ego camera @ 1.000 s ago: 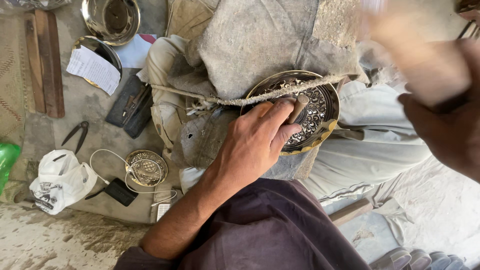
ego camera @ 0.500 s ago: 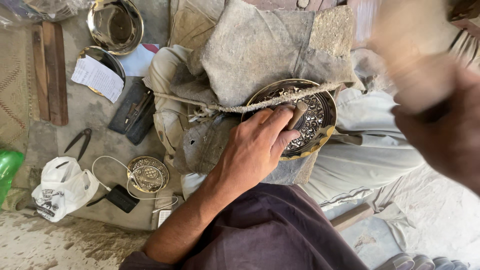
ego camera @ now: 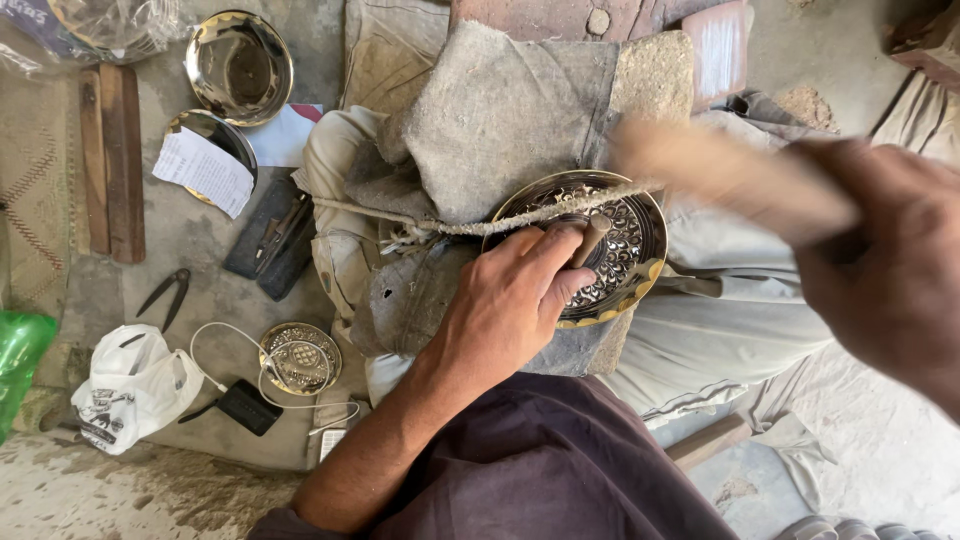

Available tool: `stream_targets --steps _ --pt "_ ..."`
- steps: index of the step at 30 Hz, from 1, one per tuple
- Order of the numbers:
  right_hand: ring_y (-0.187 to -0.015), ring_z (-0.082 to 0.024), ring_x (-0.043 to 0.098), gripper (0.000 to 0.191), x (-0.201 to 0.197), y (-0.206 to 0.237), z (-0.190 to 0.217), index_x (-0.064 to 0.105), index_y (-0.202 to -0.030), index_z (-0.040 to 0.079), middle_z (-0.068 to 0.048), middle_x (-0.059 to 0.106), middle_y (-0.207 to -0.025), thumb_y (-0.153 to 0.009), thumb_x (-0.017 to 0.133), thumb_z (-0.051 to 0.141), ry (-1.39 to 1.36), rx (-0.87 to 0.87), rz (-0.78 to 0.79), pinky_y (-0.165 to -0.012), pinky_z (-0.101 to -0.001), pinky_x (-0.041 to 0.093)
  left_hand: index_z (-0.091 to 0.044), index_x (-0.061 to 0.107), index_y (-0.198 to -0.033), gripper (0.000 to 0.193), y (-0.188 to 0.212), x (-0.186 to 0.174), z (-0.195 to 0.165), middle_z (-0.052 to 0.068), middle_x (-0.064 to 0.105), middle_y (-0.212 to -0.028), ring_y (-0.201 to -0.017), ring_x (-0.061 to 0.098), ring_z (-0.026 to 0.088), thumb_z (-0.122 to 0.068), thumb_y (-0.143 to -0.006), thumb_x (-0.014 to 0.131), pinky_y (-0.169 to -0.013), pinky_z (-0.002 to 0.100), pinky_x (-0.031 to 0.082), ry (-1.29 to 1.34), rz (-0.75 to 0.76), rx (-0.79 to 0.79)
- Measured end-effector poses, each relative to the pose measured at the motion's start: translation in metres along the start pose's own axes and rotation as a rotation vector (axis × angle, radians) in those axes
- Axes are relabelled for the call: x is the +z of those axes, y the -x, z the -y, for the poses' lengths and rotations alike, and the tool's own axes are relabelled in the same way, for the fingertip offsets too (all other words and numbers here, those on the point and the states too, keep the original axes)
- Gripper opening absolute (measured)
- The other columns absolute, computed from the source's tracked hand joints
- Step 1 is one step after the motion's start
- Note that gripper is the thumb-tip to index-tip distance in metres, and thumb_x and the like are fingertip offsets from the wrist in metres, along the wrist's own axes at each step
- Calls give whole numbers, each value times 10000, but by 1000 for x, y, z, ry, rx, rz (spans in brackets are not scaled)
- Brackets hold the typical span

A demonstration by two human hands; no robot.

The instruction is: The person sits on the floor holding a small punch against a decorative brass plate resting on a padded sandbag and repeatedly strikes the punch with a wooden mallet to emboss the ornamental pattern. They reposition the punch across the plate's surface and at one point lift and re-tie the rope holding the plate in place before resuming hammering.

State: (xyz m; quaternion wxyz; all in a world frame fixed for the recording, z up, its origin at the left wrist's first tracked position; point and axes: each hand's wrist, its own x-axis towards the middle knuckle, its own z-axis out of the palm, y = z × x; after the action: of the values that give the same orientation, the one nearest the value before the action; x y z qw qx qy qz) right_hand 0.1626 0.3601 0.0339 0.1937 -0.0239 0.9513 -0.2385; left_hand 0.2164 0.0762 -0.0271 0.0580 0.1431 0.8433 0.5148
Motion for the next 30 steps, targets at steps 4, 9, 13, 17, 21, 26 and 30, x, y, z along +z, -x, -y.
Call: stream_targets --steps 4,9,13,17,21,26,30 --pt "-748 -225 756 461 -9 3 22 671 -1224 55 -153 769 -957 -777 718 -49 654 -344 -42 -764 -367 640 -8 621 -1211 307 0 0 1 129 673 -949 -800 698 259 -168 -974 732 -656 383 564 4 3 -10" --pt "-783 -261 748 489 -13 11 38 663 -1261 2 -184 753 -948 -780 747 -23 435 -157 -105 -721 -373 639 -30 633 -1157 244 -2 3 2 112 677 -948 -772 704 225 -185 -993 726 -629 344 588 1 66 -67" --pt "-741 -277 742 342 -12 15 41 667 -1267 -33 -218 742 -961 -925 681 -39 238 -11 -21 -642 -389 630 -25 637 -1228 307 1 1 2 120 679 -962 -797 702 248 -185 -978 715 -651 381 575 -11 14 -45" --pt "-770 -288 740 433 -13 16 39 672 -1285 -30 -231 744 -968 -853 706 -51 441 -134 -45 -713 -411 633 -52 641 -1271 306 3 1 3 120 680 -991 -833 702 258 -196 -1008 702 -685 392 576 -11 -9 -3" --pt "-768 -286 737 425 -13 17 34 637 -1263 -59 -230 725 -932 -846 718 -35 355 -240 -23 -692 -402 621 -58 622 -1297 350 5 3 5 117 670 -981 -821 690 243 -238 -1011 712 -687 381 572 -27 -65 0" --pt "-759 -301 735 431 -8 14 23 614 -1280 -78 -249 717 -915 -858 699 -98 444 -217 -30 -665 -399 617 -63 632 -1335 356 7 5 4 100 678 -985 -828 694 224 -210 -1015 681 -686 351 580 25 -74 -3" --pt "-766 -322 734 530 -7 17 7 566 -1327 -85 -268 710 -952 -822 728 -78 467 -201 -62 -666 -403 615 -25 621 -1256 316 9 -1 2 105 682 -962 -819 708 223 -212 -1017 709 -683 358 579 38 -121 -14"
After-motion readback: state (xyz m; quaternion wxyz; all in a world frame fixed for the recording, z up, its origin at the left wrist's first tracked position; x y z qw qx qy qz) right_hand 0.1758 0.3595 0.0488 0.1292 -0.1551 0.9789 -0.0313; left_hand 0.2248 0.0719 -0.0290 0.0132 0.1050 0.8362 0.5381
